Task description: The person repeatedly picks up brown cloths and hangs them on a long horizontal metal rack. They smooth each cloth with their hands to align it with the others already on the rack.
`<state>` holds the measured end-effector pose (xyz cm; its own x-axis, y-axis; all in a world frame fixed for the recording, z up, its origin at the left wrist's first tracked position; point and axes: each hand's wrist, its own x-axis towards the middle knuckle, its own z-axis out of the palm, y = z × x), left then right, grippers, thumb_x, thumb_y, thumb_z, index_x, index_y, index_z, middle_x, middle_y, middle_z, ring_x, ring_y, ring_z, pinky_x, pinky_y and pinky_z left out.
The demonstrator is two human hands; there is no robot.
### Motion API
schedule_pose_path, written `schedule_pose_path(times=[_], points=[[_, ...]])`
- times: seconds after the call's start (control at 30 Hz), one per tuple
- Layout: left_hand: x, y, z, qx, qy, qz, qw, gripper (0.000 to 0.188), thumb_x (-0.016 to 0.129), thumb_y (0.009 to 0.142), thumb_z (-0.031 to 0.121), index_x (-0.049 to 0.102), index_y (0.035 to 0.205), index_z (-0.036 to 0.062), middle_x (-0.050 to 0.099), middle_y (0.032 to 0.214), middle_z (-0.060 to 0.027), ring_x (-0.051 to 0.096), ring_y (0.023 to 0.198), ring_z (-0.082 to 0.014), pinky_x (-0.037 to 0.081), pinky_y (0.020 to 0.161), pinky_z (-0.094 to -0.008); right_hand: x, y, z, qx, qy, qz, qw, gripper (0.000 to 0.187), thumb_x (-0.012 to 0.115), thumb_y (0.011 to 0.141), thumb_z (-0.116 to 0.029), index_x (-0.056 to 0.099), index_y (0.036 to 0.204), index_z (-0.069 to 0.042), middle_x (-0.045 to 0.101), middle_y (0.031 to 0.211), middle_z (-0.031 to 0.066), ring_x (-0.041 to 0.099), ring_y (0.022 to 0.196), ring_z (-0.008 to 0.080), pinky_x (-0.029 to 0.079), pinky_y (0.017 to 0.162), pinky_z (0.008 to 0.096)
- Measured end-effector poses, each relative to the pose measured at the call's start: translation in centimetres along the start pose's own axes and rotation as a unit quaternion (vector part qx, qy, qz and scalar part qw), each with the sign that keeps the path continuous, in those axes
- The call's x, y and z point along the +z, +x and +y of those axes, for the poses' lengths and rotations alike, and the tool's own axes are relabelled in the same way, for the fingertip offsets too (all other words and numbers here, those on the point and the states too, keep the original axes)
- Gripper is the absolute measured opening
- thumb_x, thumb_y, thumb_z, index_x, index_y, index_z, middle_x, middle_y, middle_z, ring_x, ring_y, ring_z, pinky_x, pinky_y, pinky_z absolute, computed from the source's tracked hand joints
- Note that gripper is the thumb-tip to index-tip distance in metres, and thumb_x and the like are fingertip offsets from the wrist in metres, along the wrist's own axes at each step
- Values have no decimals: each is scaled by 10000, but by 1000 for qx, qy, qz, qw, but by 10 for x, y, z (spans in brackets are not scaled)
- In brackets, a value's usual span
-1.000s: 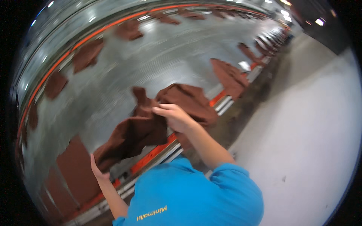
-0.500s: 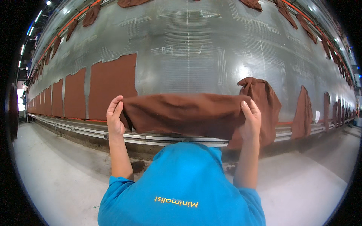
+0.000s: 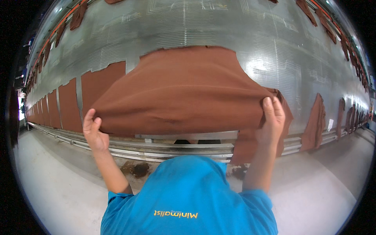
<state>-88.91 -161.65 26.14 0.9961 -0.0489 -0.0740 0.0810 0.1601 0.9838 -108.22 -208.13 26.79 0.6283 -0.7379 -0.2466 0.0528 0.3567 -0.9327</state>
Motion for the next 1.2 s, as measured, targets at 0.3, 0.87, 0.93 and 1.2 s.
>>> schedule_pose_path(times=[0.3,0.87,0.93,1.2], points=[[-14,-10,-133,-199,47,37,978,343,682,917,-49,701,1258,-36,712,1225,-87,644,1095,-134,499,980,-275,-37,4,135,151,-65,17,986,201,648,1052,-154,687,1140,22,725,1056,38,655,941,90,520,850,240],[-46,-83,-157,-238,84,26,967,312,664,921,-35,723,1227,-36,673,1255,-47,628,1079,-120,498,967,-271,-80,-45,169,155,-130,29,979,223,640,1058,-187,689,1121,20,694,984,5,608,866,62,490,779,229],[-50,-87,-160,-244,76,22,967,312,661,922,-34,723,1227,-37,667,1262,-48,627,1082,-121,498,968,-274,-82,-50,169,158,-132,34,978,221,641,1057,-188,691,1118,18,695,986,4,611,873,64,491,785,228],[-56,-99,-163,-270,74,22,960,314,644,935,-36,714,1240,-33,662,1265,-56,650,1098,-140,526,970,-291,-93,-59,182,166,-110,26,980,203,648,1056,-196,683,1111,-3,713,1015,33,660,886,94,542,809,256]])
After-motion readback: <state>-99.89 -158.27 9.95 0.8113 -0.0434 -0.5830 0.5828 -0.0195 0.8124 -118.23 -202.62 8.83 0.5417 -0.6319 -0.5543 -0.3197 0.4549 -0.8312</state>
